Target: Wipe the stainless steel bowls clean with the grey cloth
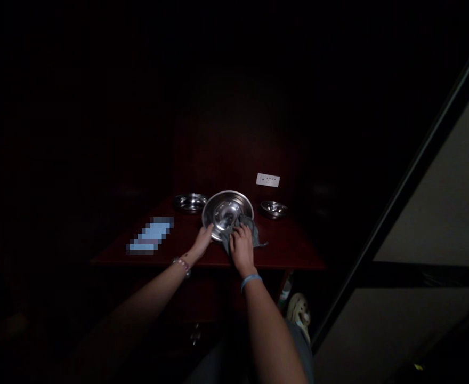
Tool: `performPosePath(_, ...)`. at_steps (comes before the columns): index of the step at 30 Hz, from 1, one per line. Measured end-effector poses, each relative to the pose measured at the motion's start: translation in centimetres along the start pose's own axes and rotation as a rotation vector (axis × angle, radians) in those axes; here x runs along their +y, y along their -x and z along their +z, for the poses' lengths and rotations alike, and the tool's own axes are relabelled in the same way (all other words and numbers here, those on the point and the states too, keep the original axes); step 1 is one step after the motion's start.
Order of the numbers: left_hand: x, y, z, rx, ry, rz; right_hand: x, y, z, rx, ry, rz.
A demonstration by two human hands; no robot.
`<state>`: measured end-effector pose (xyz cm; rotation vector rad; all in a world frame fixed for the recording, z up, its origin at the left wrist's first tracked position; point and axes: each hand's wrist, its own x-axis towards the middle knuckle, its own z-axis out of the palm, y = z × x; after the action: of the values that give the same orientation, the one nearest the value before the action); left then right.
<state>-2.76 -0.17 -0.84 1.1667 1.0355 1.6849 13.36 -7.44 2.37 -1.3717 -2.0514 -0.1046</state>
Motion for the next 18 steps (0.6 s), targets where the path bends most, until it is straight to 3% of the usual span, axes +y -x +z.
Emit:
performPosePath(4,0.54,0.81,-0.03,-0.004,0.091,-0.076,-0.07,-0.38,-0.5,0.14,0.014,0.002)
performPosePath(11,1.03,1.0,0.1,0.007,0.175,-0.173,-0.42,-0.41,-0.63,0.341,0.144,0.318)
performPosePath(13,1.09,0.98,0.1,0.01,0.195,-0.171,-0.71,-0.41,-0.61,0.3,0.102,0.421)
performPosePath(18,0.77,0.74,0.14,0.01,0.192,-0.175,-0.81,-0.4,-0.66,0.054,-0.077,0.649)
